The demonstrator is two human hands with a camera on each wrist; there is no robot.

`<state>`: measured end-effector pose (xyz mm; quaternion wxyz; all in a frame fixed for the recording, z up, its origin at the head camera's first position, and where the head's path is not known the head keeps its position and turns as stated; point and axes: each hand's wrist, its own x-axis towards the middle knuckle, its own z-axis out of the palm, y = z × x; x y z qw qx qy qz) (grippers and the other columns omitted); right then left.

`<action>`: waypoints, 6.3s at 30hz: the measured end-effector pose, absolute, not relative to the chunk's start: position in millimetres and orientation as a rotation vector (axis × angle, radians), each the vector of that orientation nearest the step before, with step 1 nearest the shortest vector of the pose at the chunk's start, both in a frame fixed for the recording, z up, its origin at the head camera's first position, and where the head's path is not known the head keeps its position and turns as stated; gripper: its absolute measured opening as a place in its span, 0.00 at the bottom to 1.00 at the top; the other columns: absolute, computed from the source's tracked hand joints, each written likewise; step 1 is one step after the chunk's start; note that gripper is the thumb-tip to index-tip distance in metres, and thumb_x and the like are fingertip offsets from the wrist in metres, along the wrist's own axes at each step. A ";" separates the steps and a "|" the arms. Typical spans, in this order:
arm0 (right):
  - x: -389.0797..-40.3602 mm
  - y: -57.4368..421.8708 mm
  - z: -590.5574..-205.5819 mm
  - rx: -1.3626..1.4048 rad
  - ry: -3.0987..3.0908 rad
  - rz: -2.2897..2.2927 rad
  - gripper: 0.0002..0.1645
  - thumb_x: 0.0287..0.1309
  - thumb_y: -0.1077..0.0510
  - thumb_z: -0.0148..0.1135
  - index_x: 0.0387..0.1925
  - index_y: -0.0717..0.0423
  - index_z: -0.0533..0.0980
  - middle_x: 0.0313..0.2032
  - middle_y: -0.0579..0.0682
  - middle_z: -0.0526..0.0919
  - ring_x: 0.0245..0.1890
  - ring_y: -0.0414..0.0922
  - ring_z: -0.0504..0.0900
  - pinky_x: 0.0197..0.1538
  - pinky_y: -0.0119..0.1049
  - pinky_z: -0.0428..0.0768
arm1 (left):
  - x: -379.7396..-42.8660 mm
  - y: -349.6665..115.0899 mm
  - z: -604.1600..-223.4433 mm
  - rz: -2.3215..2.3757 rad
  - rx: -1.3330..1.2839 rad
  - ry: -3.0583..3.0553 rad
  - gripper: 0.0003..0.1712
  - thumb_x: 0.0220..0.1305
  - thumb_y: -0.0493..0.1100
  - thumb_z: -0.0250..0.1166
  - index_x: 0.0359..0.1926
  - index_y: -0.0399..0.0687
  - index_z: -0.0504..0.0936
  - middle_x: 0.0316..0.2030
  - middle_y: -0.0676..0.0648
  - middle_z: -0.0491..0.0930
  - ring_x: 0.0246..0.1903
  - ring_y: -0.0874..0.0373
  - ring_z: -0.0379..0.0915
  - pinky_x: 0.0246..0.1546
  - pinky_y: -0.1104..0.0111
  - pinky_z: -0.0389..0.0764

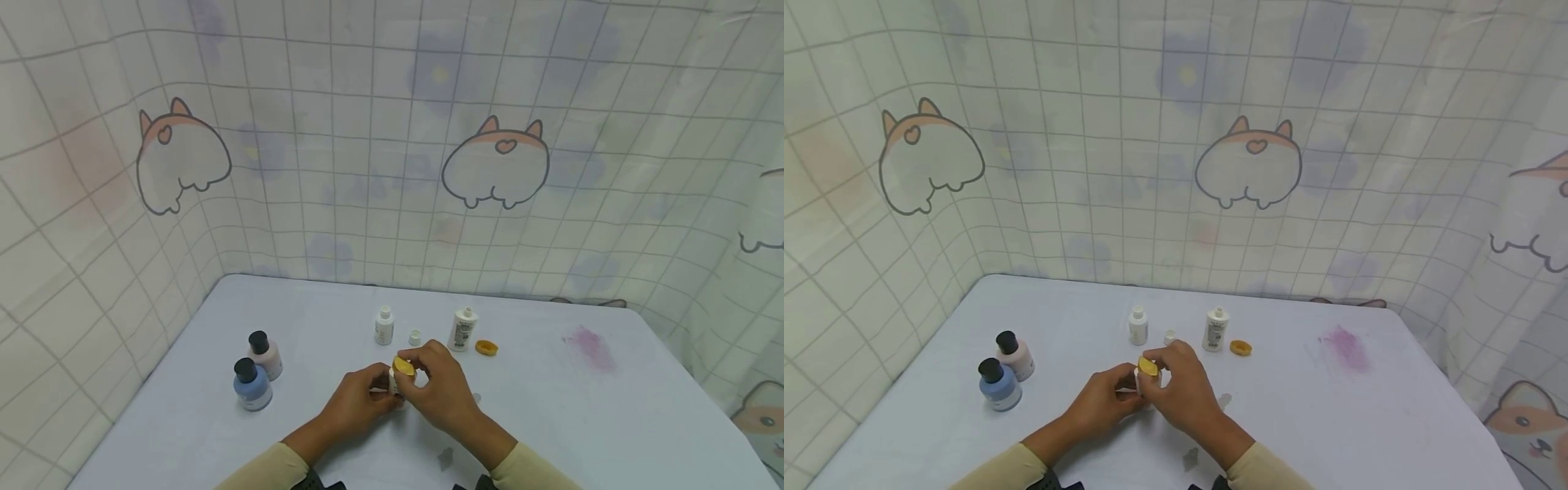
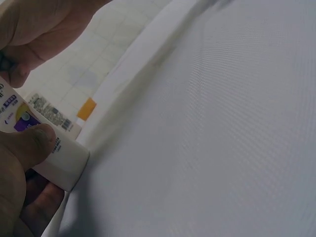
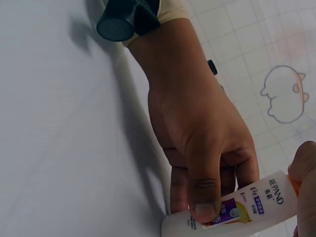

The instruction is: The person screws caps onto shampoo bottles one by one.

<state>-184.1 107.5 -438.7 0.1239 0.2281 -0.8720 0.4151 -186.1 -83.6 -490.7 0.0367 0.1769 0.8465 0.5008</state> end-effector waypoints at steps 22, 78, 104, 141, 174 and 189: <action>-224.2 135.1 -433.1 1.166 -2.827 1.815 0.33 0.61 0.66 0.60 0.67 0.42 0.76 0.63 0.44 0.78 0.54 0.45 0.76 0.54 0.42 0.79 | -188.6 -85.1 -497.4 1.515 0.579 2.611 0.24 0.60 0.43 0.77 0.55 0.47 0.80 0.49 0.53 0.85 0.50 0.60 0.82 0.50 0.73 0.82; -215.5 116.9 -451.9 0.673 -2.732 1.842 0.25 0.47 0.47 0.84 0.40 0.47 0.75 0.44 0.43 0.82 0.41 0.51 0.78 0.38 0.35 0.77 | -188.5 -86.2 -495.1 1.538 0.594 2.598 0.16 0.63 0.46 0.76 0.50 0.54 0.82 0.44 0.58 0.84 0.47 0.64 0.81 0.50 0.75 0.82; -180.4 86.9 -449.9 0.118 -2.691 1.315 0.34 0.42 0.31 0.81 0.33 0.48 0.72 0.32 0.42 0.76 0.32 0.41 0.72 0.31 0.35 0.72 | -186.4 -83.3 -496.6 1.594 0.589 2.595 0.15 0.60 0.39 0.77 0.46 0.56 0.83 0.43 0.60 0.83 0.48 0.63 0.81 0.48 0.75 0.83; -173.9 102.3 -457.6 0.428 -2.579 1.460 0.18 0.66 0.42 0.68 0.51 0.46 0.78 0.41 0.38 0.79 0.37 0.47 0.77 0.32 0.30 0.77 | -184.8 -82.5 -491.8 1.581 0.555 2.601 0.16 0.61 0.38 0.76 0.47 0.52 0.82 0.43 0.54 0.85 0.47 0.61 0.83 0.47 0.75 0.83; -176.9 128.0 -462.9 0.417 -2.771 1.380 0.16 0.68 0.60 0.64 0.56 0.48 0.78 0.46 0.45 0.84 0.44 0.40 0.79 0.39 0.31 0.82 | -186.3 -105.2 -486.9 1.663 0.357 2.654 0.21 0.59 0.39 0.77 0.52 0.49 0.81 0.50 0.47 0.84 0.49 0.54 0.83 0.48 0.68 0.85; -178.1 130.3 -466.9 0.397 -2.773 1.360 0.15 0.68 0.61 0.64 0.54 0.48 0.78 0.44 0.44 0.84 0.44 0.39 0.79 0.40 0.31 0.82 | -191.5 -124.9 -487.3 1.623 0.182 2.777 0.21 0.58 0.39 0.78 0.51 0.48 0.81 0.49 0.47 0.85 0.46 0.55 0.83 0.46 0.67 0.86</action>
